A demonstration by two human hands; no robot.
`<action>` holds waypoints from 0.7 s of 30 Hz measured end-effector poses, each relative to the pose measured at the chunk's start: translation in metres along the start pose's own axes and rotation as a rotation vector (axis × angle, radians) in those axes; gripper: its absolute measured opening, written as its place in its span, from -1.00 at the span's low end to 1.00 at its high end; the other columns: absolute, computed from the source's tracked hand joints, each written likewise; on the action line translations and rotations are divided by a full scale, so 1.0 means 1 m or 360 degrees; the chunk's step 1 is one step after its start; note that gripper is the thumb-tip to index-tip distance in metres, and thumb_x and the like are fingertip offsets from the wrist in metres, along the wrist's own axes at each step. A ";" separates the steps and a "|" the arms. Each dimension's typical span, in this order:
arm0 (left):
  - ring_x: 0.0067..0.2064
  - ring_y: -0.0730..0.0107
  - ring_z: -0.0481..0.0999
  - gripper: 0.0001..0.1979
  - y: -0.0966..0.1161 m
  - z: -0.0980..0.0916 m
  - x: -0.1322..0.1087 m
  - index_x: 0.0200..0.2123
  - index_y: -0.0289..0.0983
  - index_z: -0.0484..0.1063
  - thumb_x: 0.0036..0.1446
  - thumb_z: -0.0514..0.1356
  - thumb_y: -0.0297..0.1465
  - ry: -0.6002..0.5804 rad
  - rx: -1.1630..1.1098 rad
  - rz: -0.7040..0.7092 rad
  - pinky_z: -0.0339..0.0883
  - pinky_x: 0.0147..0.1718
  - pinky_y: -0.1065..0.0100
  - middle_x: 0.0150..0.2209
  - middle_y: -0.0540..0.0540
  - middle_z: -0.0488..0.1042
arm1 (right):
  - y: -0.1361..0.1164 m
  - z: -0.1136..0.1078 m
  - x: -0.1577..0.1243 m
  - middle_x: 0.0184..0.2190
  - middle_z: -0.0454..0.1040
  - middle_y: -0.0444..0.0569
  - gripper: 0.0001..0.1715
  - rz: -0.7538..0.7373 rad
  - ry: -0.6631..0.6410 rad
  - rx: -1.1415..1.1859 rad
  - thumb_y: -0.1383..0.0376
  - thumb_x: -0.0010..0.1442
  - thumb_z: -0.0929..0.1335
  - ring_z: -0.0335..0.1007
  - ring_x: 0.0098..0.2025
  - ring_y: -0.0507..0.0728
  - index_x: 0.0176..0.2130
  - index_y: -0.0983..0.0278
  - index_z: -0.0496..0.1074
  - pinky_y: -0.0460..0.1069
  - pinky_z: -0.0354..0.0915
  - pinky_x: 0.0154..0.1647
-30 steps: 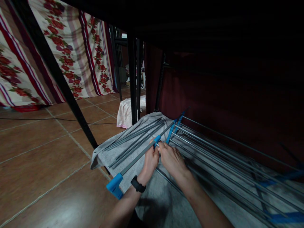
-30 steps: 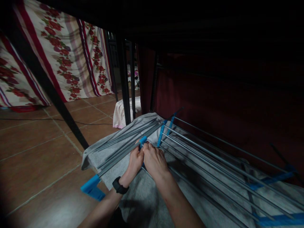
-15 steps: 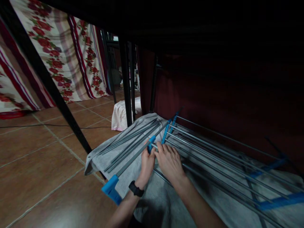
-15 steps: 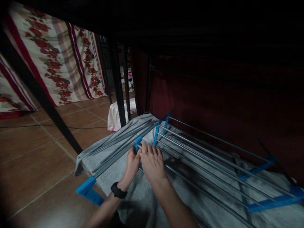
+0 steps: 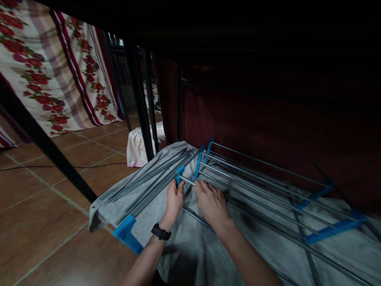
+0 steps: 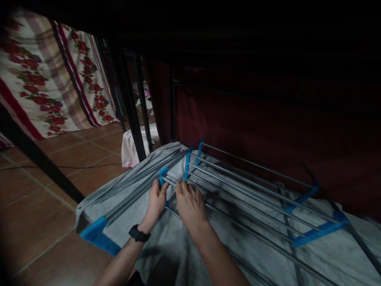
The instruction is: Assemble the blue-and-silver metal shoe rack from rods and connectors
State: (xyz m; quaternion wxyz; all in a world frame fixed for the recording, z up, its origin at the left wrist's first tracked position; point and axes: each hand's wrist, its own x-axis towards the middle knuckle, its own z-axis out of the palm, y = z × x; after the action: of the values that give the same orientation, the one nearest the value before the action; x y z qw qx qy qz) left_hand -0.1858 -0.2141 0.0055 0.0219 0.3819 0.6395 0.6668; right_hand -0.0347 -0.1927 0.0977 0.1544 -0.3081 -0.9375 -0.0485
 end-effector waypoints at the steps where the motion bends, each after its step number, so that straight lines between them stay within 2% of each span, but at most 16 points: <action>1: -0.16 0.23 0.46 -0.80 -0.002 0.001 0.001 -0.17 -0.28 0.37 0.20 0.11 -0.29 -0.0001 -0.0009 0.0009 0.33 -0.07 0.22 -0.22 -0.12 0.48 | 0.001 0.001 0.001 -0.07 0.46 -0.02 -0.66 -0.0004 -0.0015 0.0003 0.33 0.47 0.10 0.41 -0.10 0.14 0.08 0.25 0.34 0.02 0.27 -0.23; 5: -0.15 0.24 0.44 -0.78 -0.010 0.002 0.002 -0.13 -0.26 0.35 0.21 0.11 -0.28 -0.0009 -0.0010 0.0023 0.31 -0.06 0.23 -0.20 -0.11 0.46 | 0.002 0.007 0.004 -0.03 0.45 0.01 -0.66 -0.0002 -0.0033 0.0000 0.34 0.46 0.11 0.39 -0.08 0.14 0.10 0.25 0.32 0.02 0.26 -0.22; 14: -0.23 0.28 0.43 -0.73 -0.014 0.003 0.000 -0.06 -0.27 0.29 0.23 0.07 -0.27 -0.0015 0.0085 0.0031 0.33 -0.14 0.27 -0.24 -0.09 0.43 | 0.000 0.013 0.006 -0.13 0.47 -0.01 -0.71 0.0026 0.0051 0.0072 0.37 0.43 0.14 0.41 -0.15 0.16 -0.01 0.25 0.37 0.04 0.30 -0.22; 16: -0.28 0.29 0.41 -0.70 -0.013 0.004 0.000 -0.03 -0.28 0.27 0.23 0.07 -0.25 -0.0030 0.0077 0.0013 0.34 -0.19 0.28 -0.28 -0.07 0.41 | -0.001 0.013 0.005 -0.12 0.46 0.03 -0.70 -0.0018 0.0115 0.0048 0.39 0.42 0.16 0.39 -0.12 0.17 0.06 0.29 0.35 0.06 0.32 -0.12; 18: -0.30 0.29 0.40 -0.68 -0.013 0.003 -0.001 -0.03 -0.27 0.28 0.23 0.08 -0.22 -0.0050 0.0052 0.0001 0.34 -0.19 0.27 -0.29 -0.06 0.40 | -0.002 0.014 -0.003 -0.04 0.44 0.08 -0.61 -0.0111 0.0243 0.0058 0.40 0.39 0.19 0.34 0.00 0.20 0.17 0.34 0.27 0.11 0.26 0.07; 21: -0.16 0.22 0.42 -0.59 -0.017 0.001 -0.004 0.00 -0.26 0.29 0.16 0.15 -0.15 -0.0039 0.0032 0.0004 0.32 -0.05 0.22 -0.18 -0.10 0.41 | -0.001 0.017 -0.035 0.18 0.30 0.08 -0.50 -0.0259 0.0470 0.0193 0.40 0.38 0.19 0.10 0.24 0.19 0.28 0.34 0.16 0.13 0.08 0.29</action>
State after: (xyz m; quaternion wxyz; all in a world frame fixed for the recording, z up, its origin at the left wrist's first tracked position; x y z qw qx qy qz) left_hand -0.1903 -0.2124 -0.0115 0.0250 0.3912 0.6455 0.6556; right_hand -0.0131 -0.2094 0.0706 0.3043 -0.2108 -0.9277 -0.0490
